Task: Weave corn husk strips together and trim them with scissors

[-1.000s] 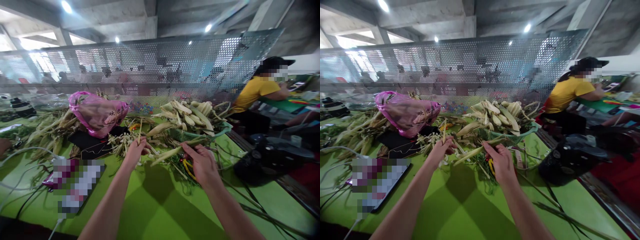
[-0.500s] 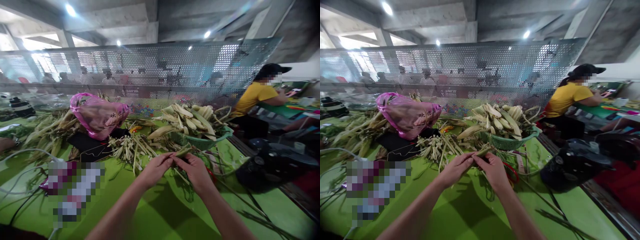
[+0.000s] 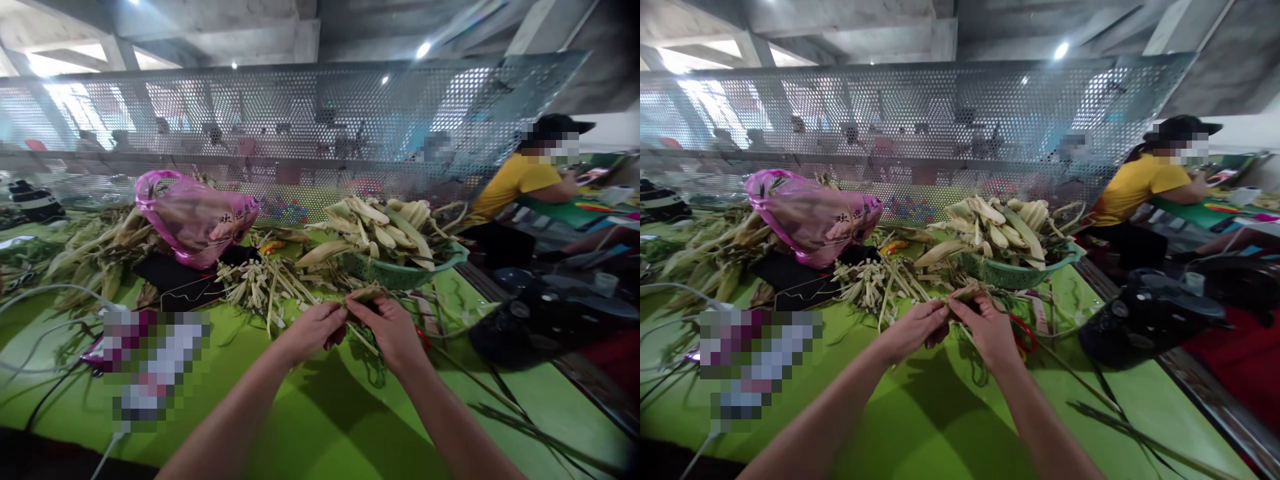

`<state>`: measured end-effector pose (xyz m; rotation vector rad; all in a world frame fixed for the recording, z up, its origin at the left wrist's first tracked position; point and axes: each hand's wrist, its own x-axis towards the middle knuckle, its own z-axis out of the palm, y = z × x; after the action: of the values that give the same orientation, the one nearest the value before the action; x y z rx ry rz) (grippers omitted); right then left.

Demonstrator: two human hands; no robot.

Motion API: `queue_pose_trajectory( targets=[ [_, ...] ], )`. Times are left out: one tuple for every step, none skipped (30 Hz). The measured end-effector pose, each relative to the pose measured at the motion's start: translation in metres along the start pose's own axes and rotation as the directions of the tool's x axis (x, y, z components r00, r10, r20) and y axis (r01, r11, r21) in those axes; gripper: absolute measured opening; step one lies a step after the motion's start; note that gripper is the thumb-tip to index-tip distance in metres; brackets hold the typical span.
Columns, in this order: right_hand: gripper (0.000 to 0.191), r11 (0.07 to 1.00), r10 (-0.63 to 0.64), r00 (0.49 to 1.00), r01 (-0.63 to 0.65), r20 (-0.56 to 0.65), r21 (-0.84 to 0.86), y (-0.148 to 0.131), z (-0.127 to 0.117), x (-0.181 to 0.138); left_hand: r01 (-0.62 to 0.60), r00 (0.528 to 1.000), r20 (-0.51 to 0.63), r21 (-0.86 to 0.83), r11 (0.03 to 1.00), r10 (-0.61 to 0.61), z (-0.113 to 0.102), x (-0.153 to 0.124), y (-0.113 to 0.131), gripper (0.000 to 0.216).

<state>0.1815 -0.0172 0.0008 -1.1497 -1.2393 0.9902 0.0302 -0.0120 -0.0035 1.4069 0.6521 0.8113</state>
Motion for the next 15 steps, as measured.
queue_pose_trajectory(
  targets=[
    [0.03, 1.0, 0.011, 1.0, -0.011, 0.011, 0.013, 0.0, 0.001, 0.0, 0.006, 1.0, 0.003, -0.023, 1.0, -0.005, 0.0, 0.0, 0.001, 0.032],
    [0.031, 1.0, 0.015, 1.0, -0.016, 0.021, 0.023, 0.001, 0.001, 0.0, 0.009, 1.0, -0.016, -0.06, 0.998, -0.01, -0.001, 0.0, 0.001, 0.032],
    [0.033, 0.999, 0.012, 0.999, -0.013, 0.032, 0.03, 0.001, 0.002, 0.0, 0.004, 0.998, -0.062, -0.121, 0.993, -0.011, -0.002, 0.001, 0.001, 0.031],
    [0.035, 0.999, 0.005, 0.999, -0.007, 0.042, 0.031, 0.001, 0.003, 0.0, -0.019, 0.991, -0.132, -0.202, 0.979, -0.008, -0.004, 0.002, 0.001, 0.029],
    [0.039, 1.0, -0.001, 0.998, -0.001, 0.057, 0.026, 0.001, 0.004, -0.001, -0.061, 0.975, -0.223, -0.296, 0.953, -0.007, -0.007, 0.004, 0.001, 0.026],
    [0.041, 1.0, -0.002, 0.997, 0.001, 0.077, 0.014, 0.001, 0.005, -0.001, -0.123, 0.949, -0.315, -0.4, 0.908, -0.01, -0.011, 0.006, 0.002, 0.023],
    [0.042, 1.0, 0.004, 0.995, -0.004, 0.104, -0.002, 0.002, 0.007, -0.002, -0.2, 0.915, -0.402, -0.491, 0.848, -0.017, -0.015, 0.007, 0.003, 0.02],
    [0.041, 1.0, 0.018, 0.99, -0.015, 0.142, -0.02, 0.003, 0.01, -0.003, -0.257, 0.887, -0.46, -0.558, 0.789, -0.037, -0.019, 0.009, 0.003, 0.017],
    [0.039, 0.999, 0.032, 0.981, -0.025, 0.189, -0.04, 0.004, 0.013, -0.005, -0.303, 0.864, -0.5, -0.602, 0.739, -0.053, -0.022, 0.01, 0.004, 0.015],
    [0.038, 0.998, 0.04, 0.97, -0.028, 0.239, -0.053, 0.005, 0.018, -0.007, -0.34, 0.846, -0.529, -0.627, 0.701, -0.064, -0.025, 0.01, 0.005, 0.013],
    [0.038, 0.998, 0.039, 0.957, -0.023, 0.287, -0.059, 0.007, 0.023, -0.01, -0.367, 0.834, -0.547, -0.642, 0.673, -0.067, -0.027, 0.011, 0.007, 0.012],
    [0.038, 0.998, 0.033, 0.944, -0.013, 0.329, -0.062, 0.008, 0.028, -0.013, -0.391, 0.825, -0.562, -0.648, 0.654, -0.063, -0.027, 0.012, 0.008, 0.012],
    [0.04, 0.998, 0.025, 0.931, -0.002, 0.365, -0.064, 0.01, 0.033, -0.016, -0.411, 0.817, -0.573, -0.648, 0.641, -0.056, -0.026, 0.012, 0.008, 0.012],
    [0.043, 0.997, 0.015, 0.92, 0.014, 0.391, -0.072, 0.011, 0.038, -0.02, -0.425, 0.813, -0.581, -0.646, 0.634, -0.047, -0.025, 0.012, 0.009, 0.012],
    [0.045, 0.995, 0.005, 0.915, 0.034, 0.404, -0.09, 0.012, 0.042, -0.023, -0.435, 0.81, -0.585, -0.643, 0.63, -0.037, -0.024, 0.012, 0.01, 0.013]
  ],
)
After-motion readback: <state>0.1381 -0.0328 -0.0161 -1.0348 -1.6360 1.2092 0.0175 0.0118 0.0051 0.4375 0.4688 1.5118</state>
